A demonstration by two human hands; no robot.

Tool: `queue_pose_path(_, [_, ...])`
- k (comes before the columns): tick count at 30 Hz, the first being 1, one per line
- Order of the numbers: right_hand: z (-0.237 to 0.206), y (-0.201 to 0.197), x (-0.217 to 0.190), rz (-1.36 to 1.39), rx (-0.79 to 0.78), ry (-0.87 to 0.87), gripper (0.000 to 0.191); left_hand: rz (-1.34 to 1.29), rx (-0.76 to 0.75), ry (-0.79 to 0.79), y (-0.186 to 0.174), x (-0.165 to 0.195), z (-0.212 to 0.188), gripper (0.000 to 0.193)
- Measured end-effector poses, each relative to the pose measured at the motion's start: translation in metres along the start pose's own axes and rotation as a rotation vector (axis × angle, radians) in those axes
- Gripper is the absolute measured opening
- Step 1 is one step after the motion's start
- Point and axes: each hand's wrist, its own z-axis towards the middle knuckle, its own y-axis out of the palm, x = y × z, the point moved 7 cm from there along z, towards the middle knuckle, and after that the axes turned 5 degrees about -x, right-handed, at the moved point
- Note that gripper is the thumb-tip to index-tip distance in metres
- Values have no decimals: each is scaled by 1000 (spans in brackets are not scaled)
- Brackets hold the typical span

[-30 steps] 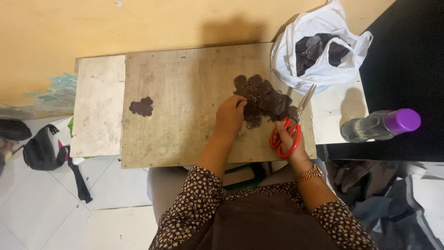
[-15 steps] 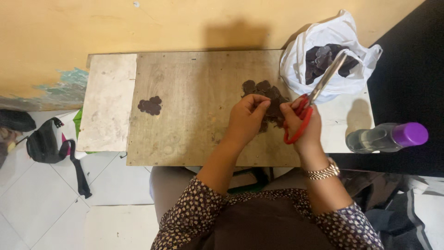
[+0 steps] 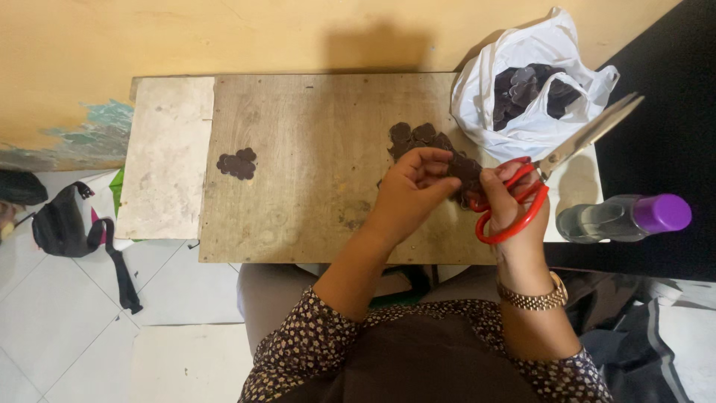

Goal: The person uses red-handled scissors to trim the edges of dark brown, flower-shaped fabric pieces on a wooden board. They hold each piece with the left hand and cut with the right, then place the trimmed pieces into a white plastic bag. The process is repeated for multiple pieces throughout the clip.

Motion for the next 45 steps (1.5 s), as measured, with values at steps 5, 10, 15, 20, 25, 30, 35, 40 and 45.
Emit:
queue_pose_path(5, [-15,0,-2,-40,41,15,14,422,73,232,0,36,-21,13])
queue_pose_path(10, [-24,17,1,92,-87,86,17,561,38,501,0,65,-40,14])
queue_pose_path(15, [-24,27,-7,-9,-116,84,24,513,142,451,-15,59,-38,14])
queue_pose_path(20, [-22,38,-15,-95,-73,47,22,-13,61,70,-29,19,-32,15])
queue_pose_path(25, [-22,44,-11,-10,-75,93,20,-12,96,107,-30,20,-32,10])
queue_pose_path(30, [-26,45,-17,-38,-116,-61,26,293,209,79,-28,31,-35,25])
queue_pose_path(35, [-34,49,-24,-527,-116,-208,22,17,41,37,-3,23,-35,40])
queue_pose_path(40, [-34,56,-18,-273,-237,-214,20,-267,65,-74,-8,15,-26,41])
queue_pose_path(45, [-23,51,-14,-119,-193,-177,22,-366,114,-97,-21,25,-31,38])
